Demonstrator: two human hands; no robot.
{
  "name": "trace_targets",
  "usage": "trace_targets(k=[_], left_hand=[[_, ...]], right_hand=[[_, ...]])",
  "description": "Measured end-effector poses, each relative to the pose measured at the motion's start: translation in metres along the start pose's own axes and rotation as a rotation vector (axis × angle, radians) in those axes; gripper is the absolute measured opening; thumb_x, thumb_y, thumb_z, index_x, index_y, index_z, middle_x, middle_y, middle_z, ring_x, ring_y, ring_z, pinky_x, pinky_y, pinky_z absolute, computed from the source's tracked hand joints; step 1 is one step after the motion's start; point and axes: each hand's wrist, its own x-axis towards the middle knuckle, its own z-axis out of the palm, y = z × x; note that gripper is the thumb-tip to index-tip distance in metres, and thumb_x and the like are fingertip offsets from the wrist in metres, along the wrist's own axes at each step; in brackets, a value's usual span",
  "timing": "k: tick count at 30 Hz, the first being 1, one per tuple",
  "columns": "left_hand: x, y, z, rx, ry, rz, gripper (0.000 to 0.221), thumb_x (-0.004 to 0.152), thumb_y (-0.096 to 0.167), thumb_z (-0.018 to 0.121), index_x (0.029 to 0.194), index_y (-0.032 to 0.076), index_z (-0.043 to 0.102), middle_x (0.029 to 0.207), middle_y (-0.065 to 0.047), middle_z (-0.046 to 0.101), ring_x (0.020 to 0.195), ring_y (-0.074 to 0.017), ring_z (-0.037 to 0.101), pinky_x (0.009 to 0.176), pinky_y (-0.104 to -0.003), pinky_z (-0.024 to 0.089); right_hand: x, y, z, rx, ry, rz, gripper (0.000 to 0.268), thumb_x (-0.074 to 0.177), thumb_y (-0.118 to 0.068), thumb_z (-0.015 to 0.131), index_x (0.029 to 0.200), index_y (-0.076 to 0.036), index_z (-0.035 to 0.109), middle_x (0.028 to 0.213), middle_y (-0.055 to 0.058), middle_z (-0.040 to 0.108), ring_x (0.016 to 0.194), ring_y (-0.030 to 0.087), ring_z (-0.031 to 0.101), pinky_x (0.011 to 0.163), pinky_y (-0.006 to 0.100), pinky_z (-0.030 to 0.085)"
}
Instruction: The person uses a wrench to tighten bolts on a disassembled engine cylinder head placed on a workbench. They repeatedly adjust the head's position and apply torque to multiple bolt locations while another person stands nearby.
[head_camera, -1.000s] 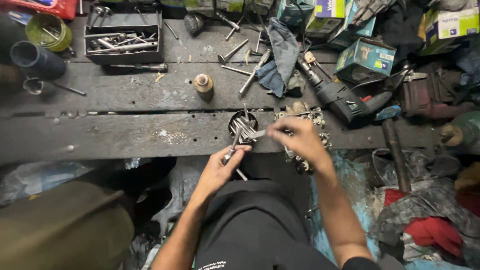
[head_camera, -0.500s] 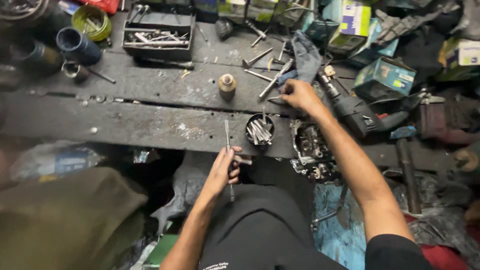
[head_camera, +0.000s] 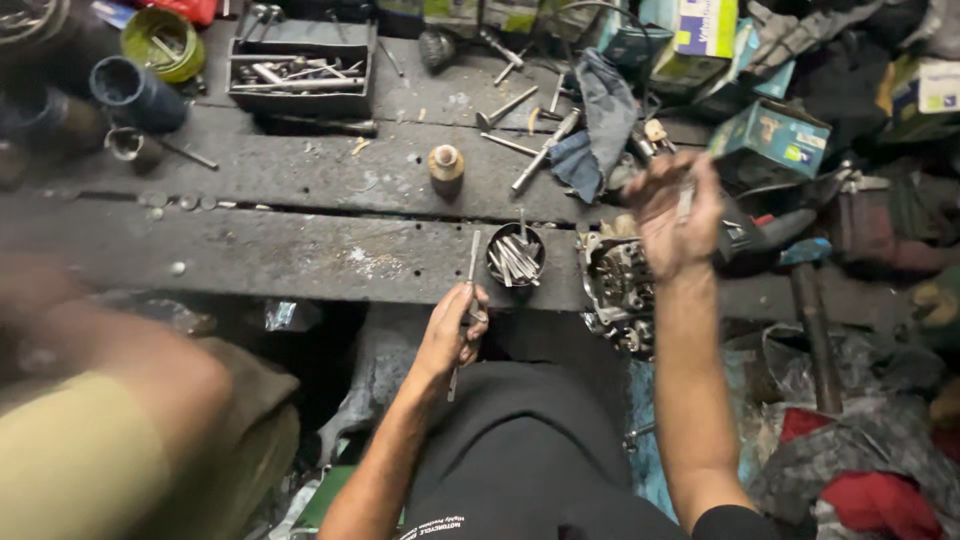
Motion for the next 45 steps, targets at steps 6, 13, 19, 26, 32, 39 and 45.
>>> trace_targets(k=[6, 13, 19, 26, 32, 39, 45], left_hand=[[0.020, -0.016, 0.000, 0.212, 0.183, 0.084, 0.030, 0.106, 0.040, 0.045, 0.105, 0.013, 0.058, 0.064, 0.004, 0.048, 0.040, -0.0041, 0.034, 0.035, -0.023, 0.025], [0.027, -0.036, -0.013, 0.260, 0.192, 0.086, 0.028, 0.108, 0.037, 0.046, 0.104, 0.012, 0.058, 0.063, 0.004, 0.047, 0.043, -0.0041, 0.038, 0.036, -0.023, 0.028], [0.035, -0.040, -0.008, 0.355, 0.181, 0.112, 0.027, 0.107, 0.036, 0.047, 0.104, 0.012, 0.059, 0.069, 0.003, 0.052, 0.047, -0.0040, 0.041, 0.038, -0.023, 0.031], [0.039, -0.043, 0.001, 0.328, 0.211, 0.169, 0.029, 0.108, 0.038, 0.045, 0.105, 0.013, 0.057, 0.069, 0.004, 0.051, 0.046, -0.0035, 0.039, 0.037, -0.023, 0.030], [0.035, -0.021, -0.022, 0.083, 0.251, 0.079, 0.031, 0.108, 0.042, 0.045, 0.102, 0.012, 0.051, 0.066, 0.004, 0.044, 0.038, -0.0034, 0.027, 0.033, -0.024, 0.021], [0.027, -0.022, -0.026, 0.216, 0.173, 0.041, 0.029, 0.107, 0.041, 0.045, 0.104, 0.013, 0.054, 0.067, 0.005, 0.046, 0.038, -0.0031, 0.027, 0.034, -0.024, 0.021], [0.018, -0.033, -0.014, 0.190, 0.109, 0.023, 0.027, 0.107, 0.039, 0.047, 0.108, 0.013, 0.056, 0.067, 0.004, 0.048, 0.040, -0.0027, 0.028, 0.035, -0.023, 0.022]], right_hand=[[-0.097, 0.047, 0.048, -1.137, -0.523, 0.081, 0.026, 0.097, -0.012, 0.067, 0.122, -0.005, 0.069, 0.088, 0.005, 0.070, 0.080, 0.014, 0.067, 0.074, 0.031, 0.057], [-0.136, 0.066, 0.075, -1.284, -0.372, -0.025, 0.022, 0.090, -0.021, 0.078, 0.106, -0.007, 0.074, 0.098, 0.008, 0.077, 0.084, 0.022, 0.076, 0.069, 0.032, 0.058], [-0.142, 0.066, 0.066, -1.304, -0.270, -0.111, 0.017, 0.088, -0.018, 0.080, 0.099, -0.005, 0.076, 0.089, 0.007, 0.076, 0.075, 0.017, 0.074, 0.062, 0.030, 0.056], [-0.145, 0.075, 0.056, -1.244, -0.067, -0.050, 0.013, 0.085, -0.016, 0.080, 0.092, -0.006, 0.076, 0.078, 0.003, 0.074, 0.060, 0.005, 0.061, 0.050, 0.025, 0.046], [-0.121, 0.062, 0.039, -1.168, -0.015, 0.100, 0.016, 0.088, -0.018, 0.081, 0.094, -0.004, 0.076, 0.075, 0.005, 0.067, 0.067, 0.008, 0.054, 0.059, 0.027, 0.044], [0.004, 0.057, -0.010, -1.497, 0.109, 0.086, 0.022, 0.086, -0.026, 0.080, 0.098, -0.008, 0.077, 0.085, 0.010, 0.078, 0.073, 0.018, 0.070, 0.070, 0.033, 0.054], [0.060, 0.080, -0.038, -1.749, -0.024, 0.099, 0.024, 0.089, -0.027, 0.079, 0.105, -0.010, 0.077, 0.089, 0.016, 0.075, 0.082, 0.024, 0.069, 0.074, 0.036, 0.053]])
